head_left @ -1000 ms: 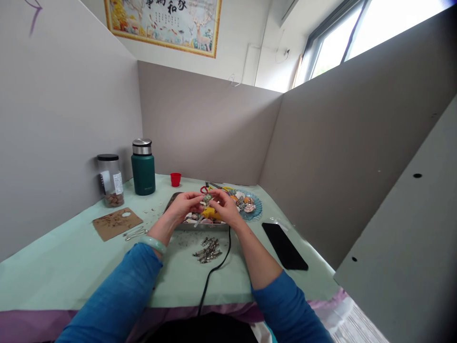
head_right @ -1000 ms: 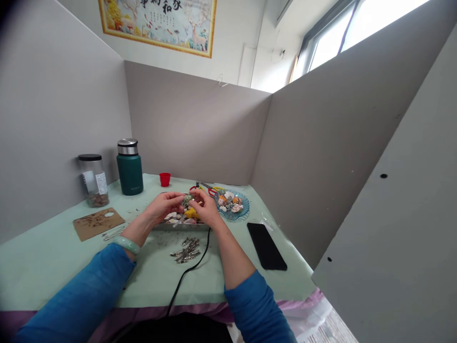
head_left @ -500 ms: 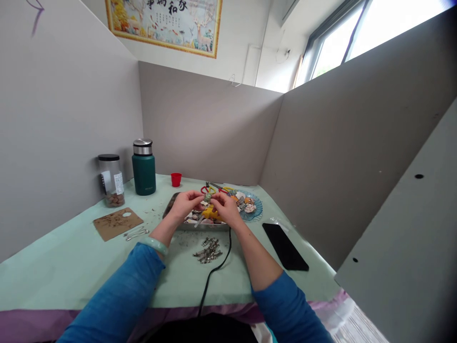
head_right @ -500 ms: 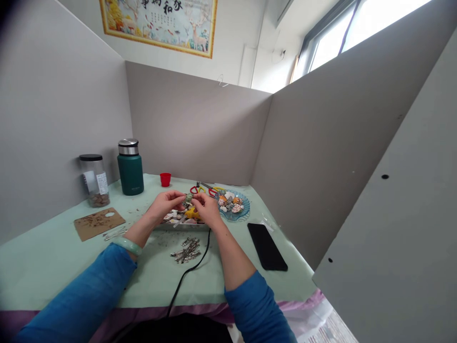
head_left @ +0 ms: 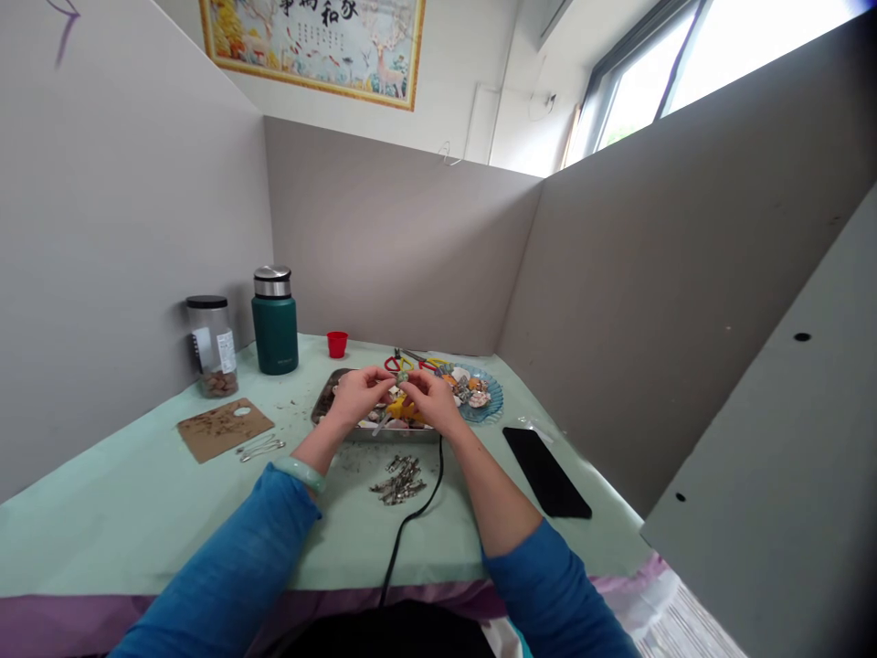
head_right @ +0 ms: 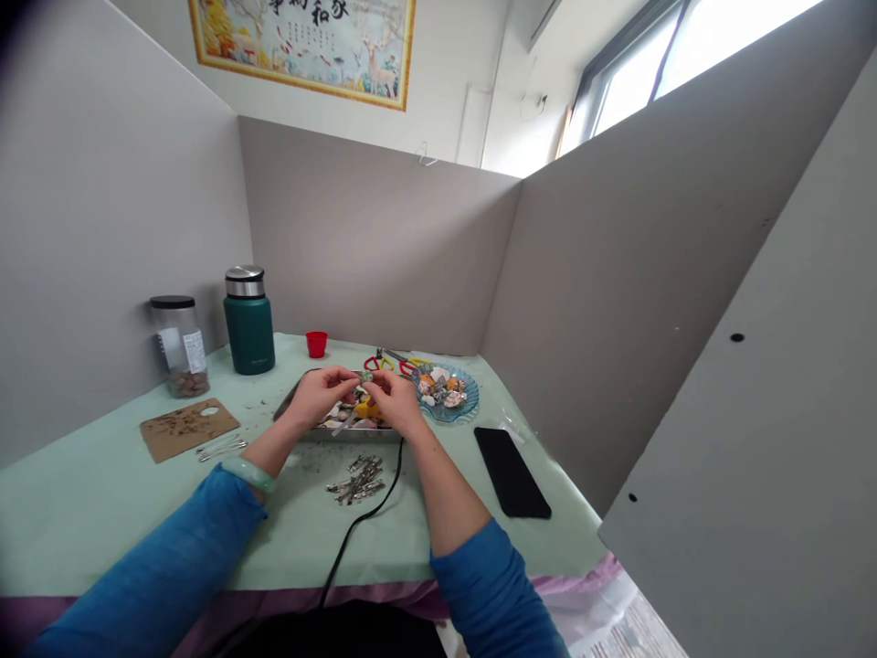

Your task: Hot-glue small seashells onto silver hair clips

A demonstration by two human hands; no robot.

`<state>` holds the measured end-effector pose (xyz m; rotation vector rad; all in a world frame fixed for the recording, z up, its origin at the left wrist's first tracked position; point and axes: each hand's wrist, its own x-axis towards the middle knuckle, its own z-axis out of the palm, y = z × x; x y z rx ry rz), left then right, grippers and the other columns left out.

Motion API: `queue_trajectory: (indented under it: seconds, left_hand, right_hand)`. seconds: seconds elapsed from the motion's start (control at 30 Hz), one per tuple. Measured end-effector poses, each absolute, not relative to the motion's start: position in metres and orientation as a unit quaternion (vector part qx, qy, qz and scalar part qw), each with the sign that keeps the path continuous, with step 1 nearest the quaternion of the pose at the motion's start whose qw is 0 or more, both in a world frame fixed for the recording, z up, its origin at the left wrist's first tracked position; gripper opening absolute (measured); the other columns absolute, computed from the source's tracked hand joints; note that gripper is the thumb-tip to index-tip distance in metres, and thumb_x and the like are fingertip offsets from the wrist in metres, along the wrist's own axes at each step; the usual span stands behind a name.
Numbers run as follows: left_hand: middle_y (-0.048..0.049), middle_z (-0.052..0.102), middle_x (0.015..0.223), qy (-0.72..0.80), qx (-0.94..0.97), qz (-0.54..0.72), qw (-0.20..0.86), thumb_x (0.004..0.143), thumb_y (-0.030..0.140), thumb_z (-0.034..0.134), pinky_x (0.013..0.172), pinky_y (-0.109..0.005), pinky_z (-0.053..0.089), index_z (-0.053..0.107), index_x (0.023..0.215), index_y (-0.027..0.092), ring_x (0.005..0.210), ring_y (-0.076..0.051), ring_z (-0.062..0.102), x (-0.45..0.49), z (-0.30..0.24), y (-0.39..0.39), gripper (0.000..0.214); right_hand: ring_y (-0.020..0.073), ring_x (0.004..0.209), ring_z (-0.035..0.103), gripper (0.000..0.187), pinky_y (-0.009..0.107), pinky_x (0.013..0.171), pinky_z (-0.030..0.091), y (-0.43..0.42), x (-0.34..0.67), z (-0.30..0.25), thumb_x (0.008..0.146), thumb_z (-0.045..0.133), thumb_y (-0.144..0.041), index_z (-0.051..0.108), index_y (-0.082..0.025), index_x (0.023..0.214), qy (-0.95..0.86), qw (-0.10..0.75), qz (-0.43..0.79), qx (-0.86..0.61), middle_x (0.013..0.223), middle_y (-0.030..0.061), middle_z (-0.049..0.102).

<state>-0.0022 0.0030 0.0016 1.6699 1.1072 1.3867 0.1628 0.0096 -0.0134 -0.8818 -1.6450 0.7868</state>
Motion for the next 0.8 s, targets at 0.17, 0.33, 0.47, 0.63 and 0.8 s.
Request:
queue_trajectory:
  seconds: [0.17, 0.33, 0.47, 0.63, 0.8]
  left_hand:
    - [-0.0019, 0.066, 0.062, 0.389, 0.609, 0.569, 0.393, 0.066, 0.041, 0.074, 0.055, -0.024, 0.049, 0.066, 0.079, 0.014, 0.054, -0.014, 0.062, -0.0027, 0.0048, 0.0014, 0.031]
    - [-0.0013, 0.065, 0.060, 0.372, 0.623, 0.554, 0.407, 0.067, 0.043, 0.073, 0.058, -0.026, 0.051, 0.064, 0.081, 0.013, 0.055, -0.014, 0.063, -0.0031, 0.0028, 0.0021, 0.034]
    - [-0.0008, 0.064, 0.058, 0.374, 0.631, 0.551, 0.397, 0.068, 0.043, 0.072, 0.058, -0.026, 0.051, 0.064, 0.080, 0.014, 0.055, -0.014, 0.062, -0.0032, 0.0006, 0.0037, 0.033]
    - [-0.0006, 0.064, 0.059, 0.375, 0.637, 0.549, 0.389, 0.069, 0.043, 0.072, 0.058, -0.026, 0.051, 0.064, 0.081, 0.014, 0.056, -0.014, 0.063, -0.0037, -0.0019, 0.0075, 0.033]
    - [0.0002, 0.063, 0.056, 0.388, 0.656, 0.538, 0.360, 0.069, 0.040, 0.070, 0.056, -0.026, 0.050, 0.062, 0.078, 0.015, 0.054, -0.015, 0.063, -0.0032, -0.0018, 0.0070, 0.029]
  right_hand:
    - [0.0134, 0.062, 0.064, 0.030, 0.020, 0.044, 0.046, 0.0108, 0.1655, -0.0102, 0.076, 0.060, -0.042, 0.061, -0.018, 0.095, -0.648, 0.548, 0.404, -0.341, 0.078, 0.0016, 0.064]
    - [0.0116, 0.061, 0.063, 0.033, 0.018, 0.045, 0.045, 0.0077, 0.1656, -0.0080, 0.073, 0.064, -0.041, 0.062, -0.017, 0.096, -0.642, 0.547, 0.428, -0.324, 0.077, 0.0011, 0.065]
    - [0.0112, 0.061, 0.062, 0.032, 0.018, 0.045, 0.045, 0.0072, 0.1648, -0.0079, 0.072, 0.067, -0.040, 0.062, -0.018, 0.094, -0.637, 0.554, 0.428, -0.322, 0.080, 0.0013, 0.065]
    - [0.0112, 0.060, 0.062, 0.031, 0.018, 0.044, 0.044, 0.0073, 0.1649, -0.0072, 0.071, 0.068, -0.038, 0.062, -0.018, 0.094, -0.636, 0.559, 0.426, -0.320, 0.081, 0.0009, 0.065]
    - [0.0110, 0.061, 0.061, 0.033, 0.018, 0.043, 0.043, 0.0060, 0.1641, -0.0060, 0.068, 0.071, -0.037, 0.060, -0.017, 0.091, -0.634, 0.561, 0.420, -0.329, 0.081, 0.0001, 0.064]
